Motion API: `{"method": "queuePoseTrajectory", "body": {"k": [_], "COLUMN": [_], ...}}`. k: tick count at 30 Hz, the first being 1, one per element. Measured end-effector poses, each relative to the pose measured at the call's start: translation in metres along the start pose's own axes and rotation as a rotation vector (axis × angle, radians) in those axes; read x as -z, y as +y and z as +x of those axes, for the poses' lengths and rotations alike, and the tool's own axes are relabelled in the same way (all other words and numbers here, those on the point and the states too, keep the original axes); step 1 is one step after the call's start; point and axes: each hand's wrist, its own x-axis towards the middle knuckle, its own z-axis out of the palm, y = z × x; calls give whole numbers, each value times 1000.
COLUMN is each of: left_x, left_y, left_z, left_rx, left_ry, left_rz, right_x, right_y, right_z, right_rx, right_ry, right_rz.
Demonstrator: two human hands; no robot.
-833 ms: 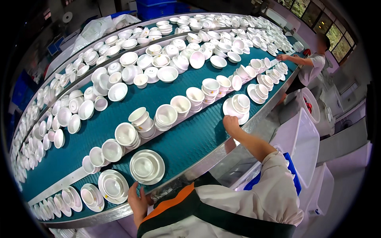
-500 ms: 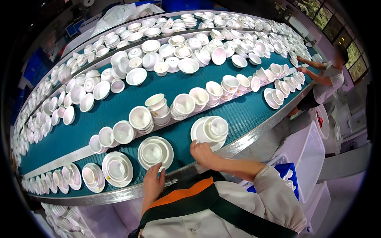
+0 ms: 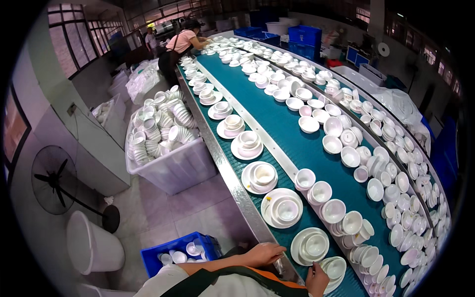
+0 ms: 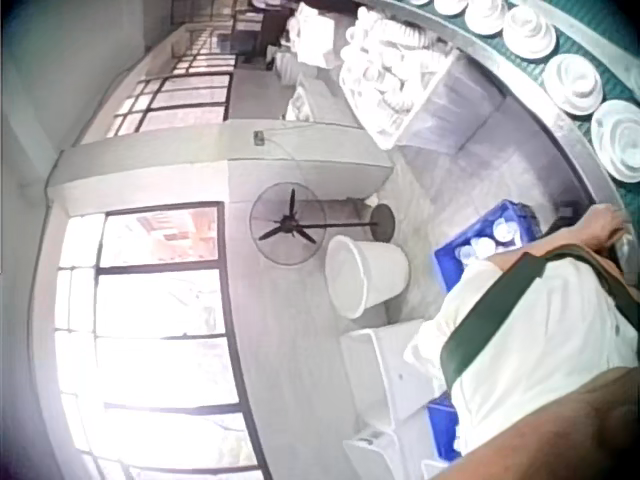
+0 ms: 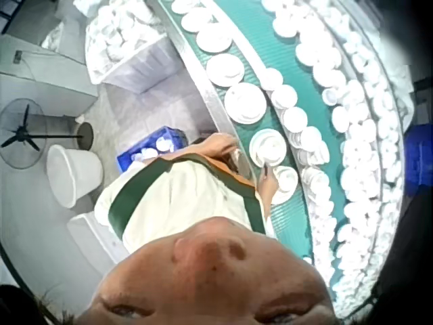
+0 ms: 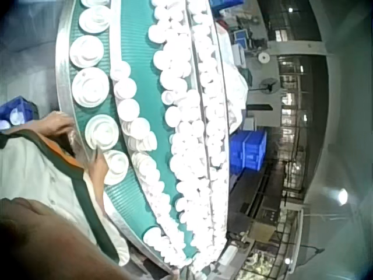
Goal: The person organizes clean ceramic bowls and plates on a conveyor belt, then collects stacks of small dishes and places them onto the belt for further processing.
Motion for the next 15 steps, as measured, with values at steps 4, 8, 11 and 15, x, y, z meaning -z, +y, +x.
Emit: {"method": "queuePoseTrajectory", "body": {"k": [4,8,11,15], "left_x": [34,70,114,182], "left_y": [-30,-79,-115,-171], "left_z": [-29,-51,-71,-101], "left_rx": [139,190,204,250], "left_ry": [98,240,293,435], "left_rz": [8,-37,44,225], "right_x": [9,-38,-78,-113], "right_y": [-82,-154,-217,-297], "right_z": [41,84,115,148], "right_rx": [174,369,543,728], "right_ry": [-191,-392,-431,-544], "right_rz": [307,252,351,282]}}
